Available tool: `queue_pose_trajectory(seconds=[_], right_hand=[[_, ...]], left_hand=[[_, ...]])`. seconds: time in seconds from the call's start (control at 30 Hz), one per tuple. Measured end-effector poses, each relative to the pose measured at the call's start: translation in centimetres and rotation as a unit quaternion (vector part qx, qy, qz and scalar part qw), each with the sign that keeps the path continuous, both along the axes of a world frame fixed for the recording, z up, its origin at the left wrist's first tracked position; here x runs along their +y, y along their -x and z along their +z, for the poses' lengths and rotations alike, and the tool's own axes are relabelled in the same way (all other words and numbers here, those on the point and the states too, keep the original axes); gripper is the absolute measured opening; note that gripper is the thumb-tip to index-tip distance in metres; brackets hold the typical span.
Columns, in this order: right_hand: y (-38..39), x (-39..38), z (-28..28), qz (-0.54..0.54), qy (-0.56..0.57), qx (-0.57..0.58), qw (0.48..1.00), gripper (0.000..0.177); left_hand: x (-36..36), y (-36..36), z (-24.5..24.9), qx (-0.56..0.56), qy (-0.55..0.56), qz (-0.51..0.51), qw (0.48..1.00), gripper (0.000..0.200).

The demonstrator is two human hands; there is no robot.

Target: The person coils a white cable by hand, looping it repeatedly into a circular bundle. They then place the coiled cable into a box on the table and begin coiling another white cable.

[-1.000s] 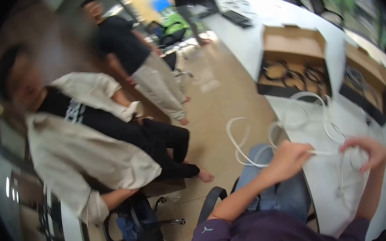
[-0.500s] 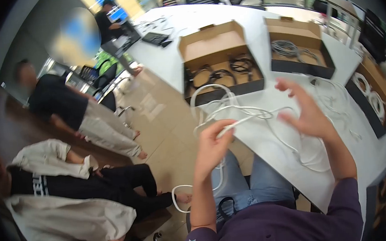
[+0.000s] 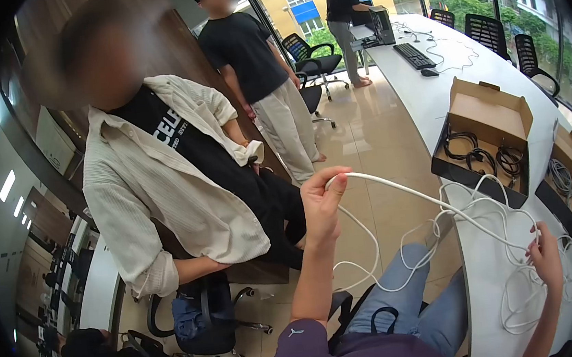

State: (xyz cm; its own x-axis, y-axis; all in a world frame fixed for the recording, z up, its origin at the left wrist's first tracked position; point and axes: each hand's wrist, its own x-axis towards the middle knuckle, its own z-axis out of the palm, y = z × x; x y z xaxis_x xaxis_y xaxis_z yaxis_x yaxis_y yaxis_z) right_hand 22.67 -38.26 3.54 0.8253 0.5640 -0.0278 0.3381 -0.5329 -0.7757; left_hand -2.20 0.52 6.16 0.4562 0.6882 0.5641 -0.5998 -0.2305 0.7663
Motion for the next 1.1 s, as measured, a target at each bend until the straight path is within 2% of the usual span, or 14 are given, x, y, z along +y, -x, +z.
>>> queue_pose_trajectory(seconds=[0.07,0.13,0.2,0.27,0.33,0.4,0.5,0.57,0.6,0.73,0.83,0.97,1.0,1.1], right_hand=[[0.6,-0.1,1.0,-0.023,-0.006,0.079,0.997,0.026],[0.2,-0.2,-0.1,-0.042,0.026,-0.041,0.998,0.03],[0.5,-0.3,-1.4,-0.014,0.019,-0.176,0.984,0.035],[1.1,0.2,-2.1,0.051,-0.009,-0.265,0.963,0.04],[2.2,1.1,-0.8,0.094,0.006,-0.237,0.967,0.043],[3.2,1.7,-0.1,0.112,0.024,-0.212,0.971,0.048],[4.2,2.0,-0.1,0.102,-0.057,-0.109,0.987,0.05],[3.4,1.3,-1.2,0.137,-0.085,-0.118,0.98,0.055],[3.2,0.8,-1.4,0.142,-0.09,-0.1,0.981,0.056],[4.4,-0.6,0.3,0.09,-0.07,0.065,0.991,0.062],[4.3,-2.2,-0.3,-0.001,-0.116,0.047,0.992,0.067],[0.4,-7.1,-0.4,-0.095,-0.096,-0.011,0.991,0.058],[-2.5,-10.2,-3.3,-0.112,-0.099,-0.069,0.986,0.054],[-5.0,-15.9,-3.8,-0.201,-0.089,-0.011,0.975,0.043]], left_hand=[[-0.1,0.4,0.3,0.06,-0.028,0.047,0.997,0.014],[-0.8,-0.9,0.1,0.198,-0.176,0.053,0.963,0.012],[-2.9,-2.7,-0.7,0.34,-0.314,0.03,0.886,0.021],[-6.6,-4.7,-2.5,0.351,-0.47,0.053,0.808,0.039],[-10.7,-7.4,-4.9,0.313,-0.524,0.044,0.79,0.054],[-14.8,-10.4,-8.0,0.295,-0.488,-0.094,0.816,0.06],[-19.6,-13.5,-10.1,0.256,-0.412,-0.121,0.866,0.057],[-21.2,-15.0,-10.4,0.261,-0.373,-0.13,0.881,0.054],[-21.8,-15.6,-10.8,0.248,-0.37,-0.106,0.889,0.039],[-22.5,-17.0,-11.9,0.243,-0.389,-0.081,0.885,0.013],[-22.1,-16.9,-11.5,0.333,-0.347,-0.19,0.856,0.012],[-19.9,-16.7,-11.4,0.25,-0.318,-0.253,0.879,0.01],[-18.6,-16.2,-10.4,0.238,-0.312,-0.283,0.875,0.012],[-12.9,-13.9,-7.5,0.224,-0.273,-0.285,0.891,0.024]])
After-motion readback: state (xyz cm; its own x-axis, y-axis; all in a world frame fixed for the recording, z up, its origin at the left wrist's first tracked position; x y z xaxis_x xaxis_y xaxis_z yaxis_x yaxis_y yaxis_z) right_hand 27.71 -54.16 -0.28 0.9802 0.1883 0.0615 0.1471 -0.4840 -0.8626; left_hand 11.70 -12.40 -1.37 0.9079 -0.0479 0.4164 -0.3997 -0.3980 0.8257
